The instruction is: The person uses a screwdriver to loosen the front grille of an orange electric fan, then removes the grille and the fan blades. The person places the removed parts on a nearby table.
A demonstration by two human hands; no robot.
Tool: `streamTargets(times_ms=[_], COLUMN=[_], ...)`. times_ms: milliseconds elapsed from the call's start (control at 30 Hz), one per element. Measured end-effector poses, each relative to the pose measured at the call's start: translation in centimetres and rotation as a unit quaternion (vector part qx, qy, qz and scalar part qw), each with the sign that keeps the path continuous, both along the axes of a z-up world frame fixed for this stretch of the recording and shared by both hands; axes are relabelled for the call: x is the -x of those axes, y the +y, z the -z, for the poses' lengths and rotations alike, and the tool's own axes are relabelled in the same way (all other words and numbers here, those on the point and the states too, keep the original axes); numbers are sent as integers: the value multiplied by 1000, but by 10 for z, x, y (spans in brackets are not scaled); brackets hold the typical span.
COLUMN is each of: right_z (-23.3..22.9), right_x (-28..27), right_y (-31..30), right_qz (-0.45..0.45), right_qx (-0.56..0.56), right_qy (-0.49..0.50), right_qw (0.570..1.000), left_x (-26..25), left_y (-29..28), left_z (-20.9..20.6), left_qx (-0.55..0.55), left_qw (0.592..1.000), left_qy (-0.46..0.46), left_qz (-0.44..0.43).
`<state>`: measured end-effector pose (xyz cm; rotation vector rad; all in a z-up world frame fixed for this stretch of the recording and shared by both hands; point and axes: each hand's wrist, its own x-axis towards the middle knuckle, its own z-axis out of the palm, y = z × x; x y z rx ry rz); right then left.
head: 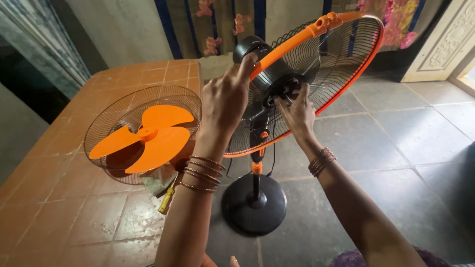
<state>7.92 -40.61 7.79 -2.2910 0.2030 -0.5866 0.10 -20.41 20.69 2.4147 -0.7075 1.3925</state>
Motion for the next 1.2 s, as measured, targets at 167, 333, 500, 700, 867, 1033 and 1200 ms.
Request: streamTargets(times_ms=[167, 333, 500, 700, 867, 1033, 1200], right_z=[1, 17, 24, 46, 54, 46, 40], right_x=[-8, -20, -38, -52, -53, -38, -30], right_y=[6, 4, 1, -5, -4, -1, 3], right_qz=[-145, -169, -151, -255, -166, -99, -164], right_qx=[-373, -352, -595, -597, -439, -155, -299], right_qy=[-136, -131, -102, -139, -205, -160, -141], right_qw=[906, 911, 783, 748, 859, 970, 929], left_x=[1, -10, -14, -18, -20, -23, -17], left_y=[-2, 4, 7, 9, 11, 9, 10], left_z=[3, 4, 4, 3, 7, 6, 3], left_qx=[-8, -14, -17, -22, -22, -20, -16], left_qw=[1000, 998, 999, 1000, 999, 999, 1000], left_qy=[-11, -54, -48, 3, -42, -45, -23], left_qz=[-8, -7, -12, -17, -14, -5, -6])
